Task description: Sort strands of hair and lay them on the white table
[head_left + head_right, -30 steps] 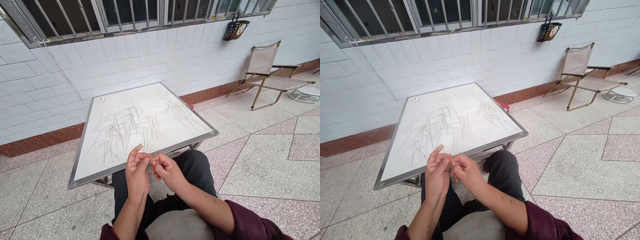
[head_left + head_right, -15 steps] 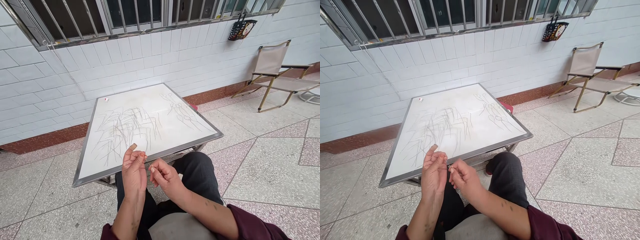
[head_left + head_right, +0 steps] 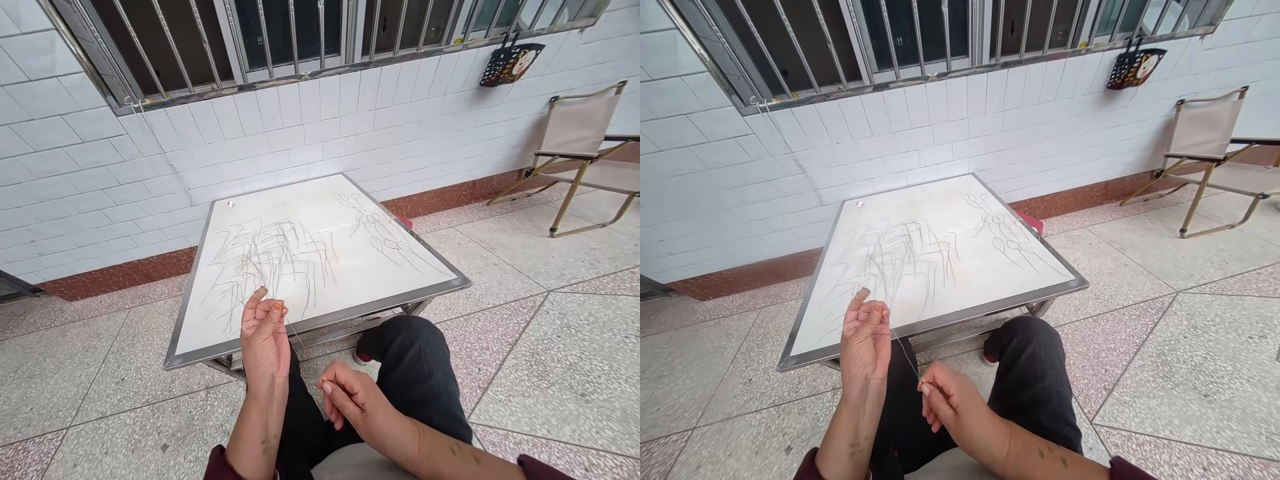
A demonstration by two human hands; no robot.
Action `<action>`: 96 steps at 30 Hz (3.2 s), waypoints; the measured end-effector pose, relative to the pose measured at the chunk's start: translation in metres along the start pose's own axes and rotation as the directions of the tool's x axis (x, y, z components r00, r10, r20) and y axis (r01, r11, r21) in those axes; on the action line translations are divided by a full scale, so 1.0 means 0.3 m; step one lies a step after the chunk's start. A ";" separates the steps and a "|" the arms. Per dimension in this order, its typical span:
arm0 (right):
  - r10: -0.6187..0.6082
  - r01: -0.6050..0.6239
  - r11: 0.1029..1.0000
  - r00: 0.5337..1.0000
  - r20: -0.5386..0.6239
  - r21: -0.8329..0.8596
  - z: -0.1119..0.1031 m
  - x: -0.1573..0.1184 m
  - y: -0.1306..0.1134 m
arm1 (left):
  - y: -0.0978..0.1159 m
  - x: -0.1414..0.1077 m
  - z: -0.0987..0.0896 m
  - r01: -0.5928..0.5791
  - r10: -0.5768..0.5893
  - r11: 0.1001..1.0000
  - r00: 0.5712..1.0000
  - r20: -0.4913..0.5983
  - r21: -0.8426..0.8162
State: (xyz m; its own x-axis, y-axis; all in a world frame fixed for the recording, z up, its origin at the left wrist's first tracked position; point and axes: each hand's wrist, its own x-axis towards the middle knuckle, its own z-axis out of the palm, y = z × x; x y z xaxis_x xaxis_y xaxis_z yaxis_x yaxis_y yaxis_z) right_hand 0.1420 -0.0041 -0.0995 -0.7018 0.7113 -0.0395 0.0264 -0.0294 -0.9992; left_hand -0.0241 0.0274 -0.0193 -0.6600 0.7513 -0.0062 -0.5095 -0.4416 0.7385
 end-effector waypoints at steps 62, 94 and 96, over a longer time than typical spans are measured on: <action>-0.059 0.026 0.996 0.925 -0.375 -0.091 -0.205 0.289 -0.166 | -0.037 0.022 -0.035 -0.269 0.288 0.816 0.957 0.044 0.511; -0.493 0.360 0.797 0.852 -0.178 -0.486 -0.163 0.283 -0.209 | -0.048 -0.083 -0.026 -0.176 0.138 0.839 0.984 0.112 0.516; -0.453 0.334 0.815 0.877 -0.162 -0.473 -0.169 0.282 -0.211 | -0.048 -0.083 -0.030 -0.180 0.136 0.821 0.983 0.121 0.541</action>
State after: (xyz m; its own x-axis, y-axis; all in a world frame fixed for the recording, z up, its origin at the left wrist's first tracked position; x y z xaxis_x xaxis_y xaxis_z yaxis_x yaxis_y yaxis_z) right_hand 0.1172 0.0935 -0.0399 -0.5118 0.7506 0.4179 0.1233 0.5456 -0.8289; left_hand -0.0053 0.0106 -0.0359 -0.6510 0.7384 0.1761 -0.0007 -0.2326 0.9726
